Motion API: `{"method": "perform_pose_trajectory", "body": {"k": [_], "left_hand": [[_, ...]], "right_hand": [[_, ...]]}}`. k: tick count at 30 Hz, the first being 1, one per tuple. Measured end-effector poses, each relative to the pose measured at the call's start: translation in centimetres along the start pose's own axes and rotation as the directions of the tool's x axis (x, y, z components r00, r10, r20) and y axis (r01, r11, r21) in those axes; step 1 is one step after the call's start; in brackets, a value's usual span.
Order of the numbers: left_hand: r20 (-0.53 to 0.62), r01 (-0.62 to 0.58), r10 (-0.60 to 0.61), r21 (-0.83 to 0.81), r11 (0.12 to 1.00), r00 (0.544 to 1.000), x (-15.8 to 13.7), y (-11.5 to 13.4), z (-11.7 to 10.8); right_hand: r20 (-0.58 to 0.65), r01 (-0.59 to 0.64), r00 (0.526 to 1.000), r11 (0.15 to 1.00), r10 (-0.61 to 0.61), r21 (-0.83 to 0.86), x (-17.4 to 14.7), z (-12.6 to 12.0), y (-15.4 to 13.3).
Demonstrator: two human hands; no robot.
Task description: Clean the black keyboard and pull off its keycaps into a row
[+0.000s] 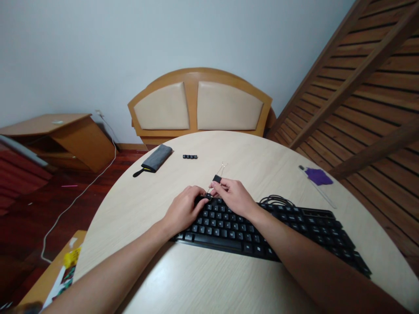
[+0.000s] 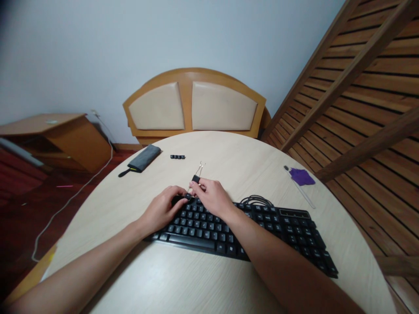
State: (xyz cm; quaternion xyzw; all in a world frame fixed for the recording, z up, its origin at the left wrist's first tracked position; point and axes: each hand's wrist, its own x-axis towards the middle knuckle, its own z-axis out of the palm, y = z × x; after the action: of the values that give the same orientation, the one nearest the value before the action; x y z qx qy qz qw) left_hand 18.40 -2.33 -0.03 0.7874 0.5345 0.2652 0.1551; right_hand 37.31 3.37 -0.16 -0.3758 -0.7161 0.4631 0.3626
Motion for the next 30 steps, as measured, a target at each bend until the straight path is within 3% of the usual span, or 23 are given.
{"method": "perform_pose_trajectory", "body": {"k": [8,13,22,30], "left_hand": [[-0.012,-0.004,0.004,-0.013,1.000,1.000,-0.15,-0.08,0.06],[-0.054,-0.062,0.062,0.011,0.998,0.997,-0.30,0.24,-0.01],[-0.025,-0.144,0.145,0.045,0.989,0.989,-0.26,0.65,-0.30],[-0.019,-0.173,0.179,0.170,0.970,0.984,-0.34,0.85,-0.18]], "right_hand": [[0.004,0.026,1.000,0.998,-0.026,-0.049,-0.13,-0.08,-0.20],[0.012,0.037,0.999,0.998,-0.036,-0.054,-0.14,-0.11,-0.39],[-0.026,0.035,0.999,0.990,-0.039,-0.135,-0.11,-0.18,-0.57],[-0.021,0.050,0.998,0.980,-0.055,-0.193,-0.09,-0.24,-0.58]]}}
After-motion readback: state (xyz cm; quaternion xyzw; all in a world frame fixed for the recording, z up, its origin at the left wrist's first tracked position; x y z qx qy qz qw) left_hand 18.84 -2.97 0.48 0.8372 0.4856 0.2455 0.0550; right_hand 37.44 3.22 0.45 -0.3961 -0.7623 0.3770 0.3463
